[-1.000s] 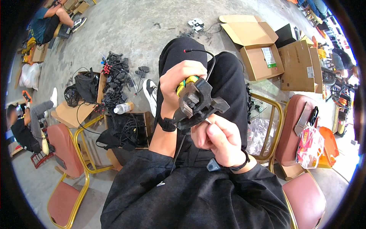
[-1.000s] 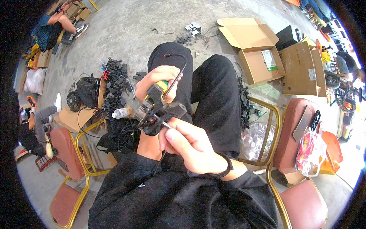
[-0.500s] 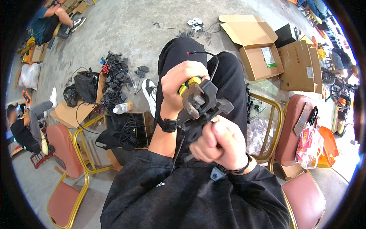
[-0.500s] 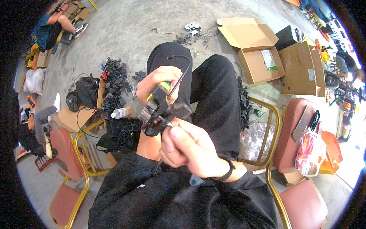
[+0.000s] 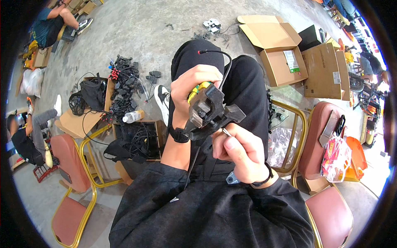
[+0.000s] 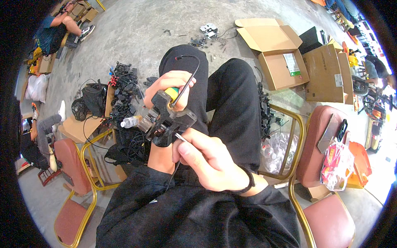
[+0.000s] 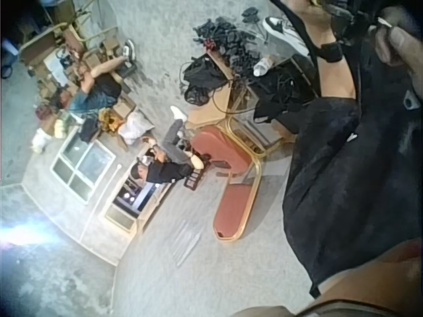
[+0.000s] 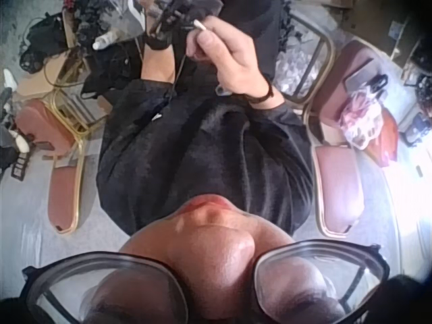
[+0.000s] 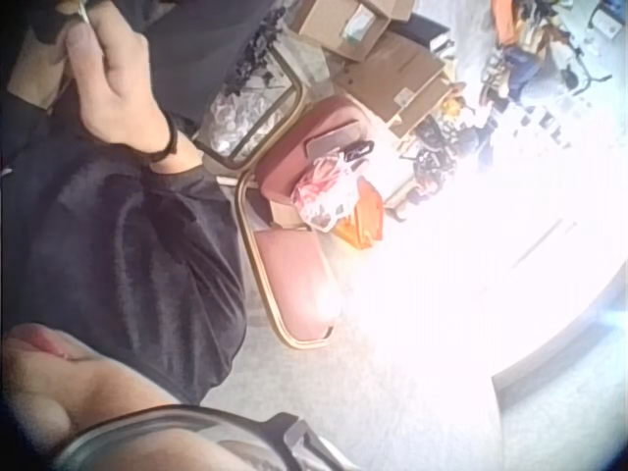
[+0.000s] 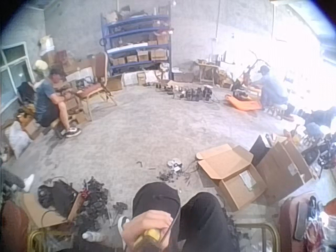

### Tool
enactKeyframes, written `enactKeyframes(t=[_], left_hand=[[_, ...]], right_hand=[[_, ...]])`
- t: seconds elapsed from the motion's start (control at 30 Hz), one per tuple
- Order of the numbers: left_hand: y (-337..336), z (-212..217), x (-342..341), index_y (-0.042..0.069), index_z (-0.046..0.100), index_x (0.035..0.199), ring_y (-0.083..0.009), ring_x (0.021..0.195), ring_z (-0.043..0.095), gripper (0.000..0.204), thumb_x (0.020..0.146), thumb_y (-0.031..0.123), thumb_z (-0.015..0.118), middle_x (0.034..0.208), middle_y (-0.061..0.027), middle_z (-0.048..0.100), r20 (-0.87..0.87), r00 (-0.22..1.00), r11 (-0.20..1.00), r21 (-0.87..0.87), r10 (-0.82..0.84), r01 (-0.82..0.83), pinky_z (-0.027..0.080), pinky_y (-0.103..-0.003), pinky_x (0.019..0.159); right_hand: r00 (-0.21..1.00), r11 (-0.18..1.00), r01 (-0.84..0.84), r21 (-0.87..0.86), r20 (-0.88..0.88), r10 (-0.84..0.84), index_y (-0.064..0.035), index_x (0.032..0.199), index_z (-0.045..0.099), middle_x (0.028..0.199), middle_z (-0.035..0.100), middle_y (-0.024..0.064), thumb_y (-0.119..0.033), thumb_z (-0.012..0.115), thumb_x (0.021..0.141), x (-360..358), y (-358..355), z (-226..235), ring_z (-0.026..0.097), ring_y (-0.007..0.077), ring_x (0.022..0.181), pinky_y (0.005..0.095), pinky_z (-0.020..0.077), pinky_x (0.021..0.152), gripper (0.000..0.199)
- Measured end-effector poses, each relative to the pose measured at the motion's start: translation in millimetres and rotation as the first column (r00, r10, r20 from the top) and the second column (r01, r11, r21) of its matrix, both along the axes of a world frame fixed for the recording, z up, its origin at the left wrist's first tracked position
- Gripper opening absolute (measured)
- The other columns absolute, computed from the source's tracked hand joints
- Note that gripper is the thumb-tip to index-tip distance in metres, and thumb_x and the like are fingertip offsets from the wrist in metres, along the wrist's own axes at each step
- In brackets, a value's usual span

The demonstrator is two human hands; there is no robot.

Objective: The person holds a black plastic component and uses wire cutters to trim a thin white wire, then uses an allen key to loosen or tighten a screw on the component before handling a small connector.

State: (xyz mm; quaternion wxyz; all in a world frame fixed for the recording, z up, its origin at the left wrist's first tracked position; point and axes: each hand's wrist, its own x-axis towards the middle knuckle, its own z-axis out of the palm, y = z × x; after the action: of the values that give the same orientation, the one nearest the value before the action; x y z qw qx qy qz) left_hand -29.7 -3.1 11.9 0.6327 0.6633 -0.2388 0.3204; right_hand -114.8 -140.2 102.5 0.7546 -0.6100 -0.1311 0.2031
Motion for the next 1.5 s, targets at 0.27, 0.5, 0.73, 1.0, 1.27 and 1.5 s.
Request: enactKeyframes(t=[0.27,0.5,0.73,1.0,1.27,1.5], left_hand=[[1,9,-1,0.000,0.056,0.077,-0.0210,0.065,0.060,0.016,0.063,-0.002,0.065,0.073,-0.0102,0.060,-0.009,1.000,0.998,0.061,-0.019,0.020,0.047,-0.027,0.059],[7,8,-3,-0.004,0.054,0.085,-0.0192,0.072,0.061,0.023,0.064,-0.012,0.059,0.084,-0.0162,0.061,-0.014,0.998,0.982,0.178,-0.065,0.066,0.049,-0.027,0.065],[-1,8,-3,0.000,0.057,0.078,-0.0225,0.066,0.060,0.017,0.063,-0.001,0.065,0.074,-0.0107,0.060,-0.053,0.999,0.997,0.072,0.007,-0.004,0.047,-0.028,0.060],[0,4,1,0.000,0.055,0.077,-0.0219,0.065,0.060,0.016,0.063,-0.001,0.063,0.073,-0.0105,0.060,0.015,1.000,0.996,0.086,0.003,-0.004,0.047,-0.027,0.058],[-2,0,1,-0.001,0.054,0.076,-0.0198,0.063,0.059,0.015,0.064,0.001,0.064,0.072,-0.0102,0.059,0.044,0.999,1.000,-0.018,-0.024,0.025,0.046,-0.026,0.056],[-1,6,-4,-0.001,0.055,0.076,-0.0204,0.065,0.060,0.015,0.064,0.000,0.064,0.072,-0.0101,0.060,-0.031,1.000,0.999,0.036,-0.003,0.004,0.046,-0.026,0.058]], right_hand=[[0.763,0.656,0.008,0.755,-0.429,0.484,-0.0060,0.074,0.043,0.051,0.031,-0.0034,-0.027,0.030,0.097,5,1,-10,0.027,0.0082,0.043,0.0239,0.0267,0.049,0.034],[0.521,0.351,0.230,0.908,-0.420,0.744,-0.0117,0.072,0.038,0.044,0.024,-0.0056,-0.032,0.024,0.098,3,1,-8,0.025,0.0095,0.037,0.0276,0.0297,0.050,0.036],[0.473,0.264,0.299,0.917,-0.383,0.794,-0.0126,0.073,0.037,0.044,0.023,-0.0059,-0.033,0.023,0.098,1,3,-9,0.024,0.0095,0.037,0.0270,0.0289,0.050,0.035],[0.745,0.650,0.053,0.758,-0.463,0.480,-0.0109,0.070,0.039,0.046,0.030,-0.0038,-0.033,0.029,0.096,3,6,-9,0.026,0.0085,0.039,0.0271,0.0257,0.048,0.035],[0.719,0.903,0.308,-0.300,0.695,-0.015,0.0018,0.092,0.054,0.080,0.054,0.0144,-0.001,0.058,0.074,9,9,-18,0.052,0.0319,0.071,0.0349,0.0420,0.063,0.018],[0.998,1.000,0.028,-0.004,0.059,-0.028,0.0041,0.087,0.057,0.075,0.059,0.0103,-0.007,0.045,0.087,2,0,-11,0.055,0.0136,0.062,0.0222,0.0426,0.056,0.016]])
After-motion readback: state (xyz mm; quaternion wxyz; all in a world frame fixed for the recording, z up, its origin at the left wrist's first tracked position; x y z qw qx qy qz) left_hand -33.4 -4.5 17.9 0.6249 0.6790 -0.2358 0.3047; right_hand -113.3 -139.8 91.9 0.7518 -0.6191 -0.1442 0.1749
